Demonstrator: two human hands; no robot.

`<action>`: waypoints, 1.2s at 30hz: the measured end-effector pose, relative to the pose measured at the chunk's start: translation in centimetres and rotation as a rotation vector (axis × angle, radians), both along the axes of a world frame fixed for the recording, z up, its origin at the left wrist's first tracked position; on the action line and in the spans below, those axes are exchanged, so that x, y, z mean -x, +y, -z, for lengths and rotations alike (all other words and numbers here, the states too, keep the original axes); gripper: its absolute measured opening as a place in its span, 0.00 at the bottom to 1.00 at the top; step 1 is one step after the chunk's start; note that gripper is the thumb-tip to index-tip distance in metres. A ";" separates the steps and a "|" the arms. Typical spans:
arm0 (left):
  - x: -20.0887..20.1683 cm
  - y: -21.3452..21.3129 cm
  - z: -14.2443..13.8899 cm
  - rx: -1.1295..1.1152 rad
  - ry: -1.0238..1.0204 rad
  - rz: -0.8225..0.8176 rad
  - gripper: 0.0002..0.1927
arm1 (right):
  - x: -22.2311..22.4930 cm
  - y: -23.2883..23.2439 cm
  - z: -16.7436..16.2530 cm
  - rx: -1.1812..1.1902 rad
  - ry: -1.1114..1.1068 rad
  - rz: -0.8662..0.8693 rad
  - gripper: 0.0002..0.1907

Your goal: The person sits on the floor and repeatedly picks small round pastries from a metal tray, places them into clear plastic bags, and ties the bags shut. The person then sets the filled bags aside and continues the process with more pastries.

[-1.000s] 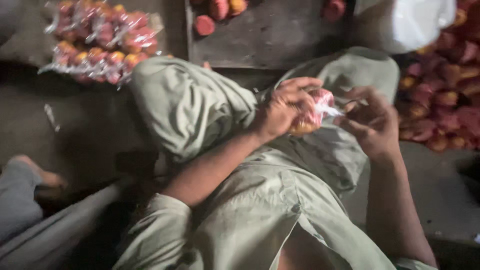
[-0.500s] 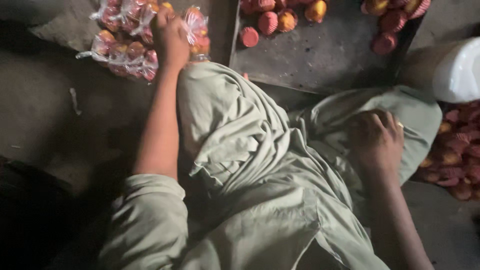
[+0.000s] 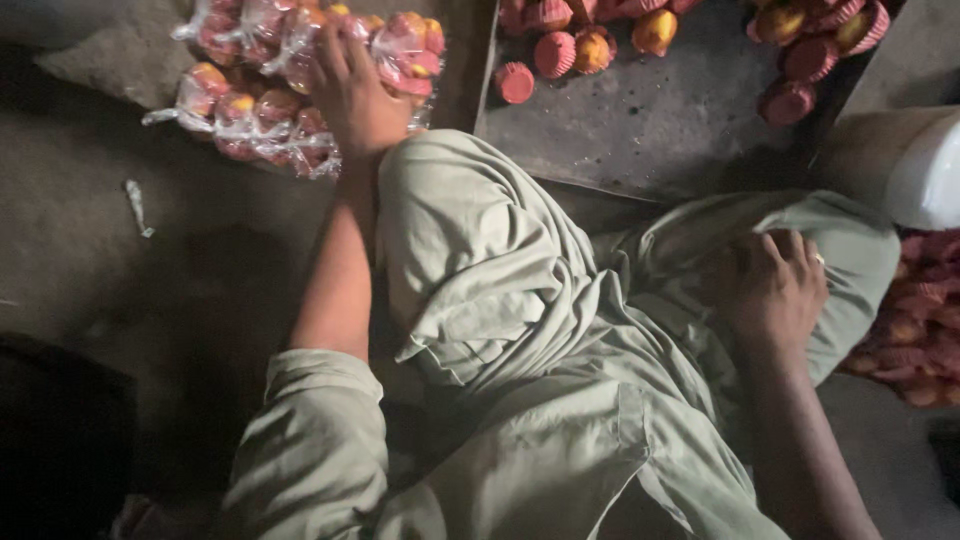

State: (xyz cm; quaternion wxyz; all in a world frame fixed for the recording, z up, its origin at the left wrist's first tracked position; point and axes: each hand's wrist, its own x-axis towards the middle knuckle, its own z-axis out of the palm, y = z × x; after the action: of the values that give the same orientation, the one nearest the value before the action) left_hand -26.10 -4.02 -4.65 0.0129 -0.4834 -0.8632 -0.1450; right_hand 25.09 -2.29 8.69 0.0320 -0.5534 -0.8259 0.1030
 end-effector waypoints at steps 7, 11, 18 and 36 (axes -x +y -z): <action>0.1 1.4 -0.9 0.076 -0.093 -0.065 0.49 | 1.6 0.9 1.4 -0.052 0.109 -0.238 0.15; 0.1 1.6 -2.5 0.261 -0.066 -0.063 0.43 | 4.1 2.4 6.1 0.210 0.108 -0.485 0.14; -1.7 1.0 -6.7 0.071 -0.081 0.031 0.29 | 7.9 2.6 17.3 0.541 -0.308 -0.577 0.11; -24.7 3.3 -3.0 0.145 -1.433 0.695 0.10 | 4.1 2.1 1.9 0.932 1.281 0.181 0.19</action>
State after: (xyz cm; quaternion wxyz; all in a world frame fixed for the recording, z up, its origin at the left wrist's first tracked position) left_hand -1.36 -0.76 -1.65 -0.6222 -0.5136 -0.4689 -0.3596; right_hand 20.95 -0.23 6.74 0.2742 -0.4078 -0.4706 0.7329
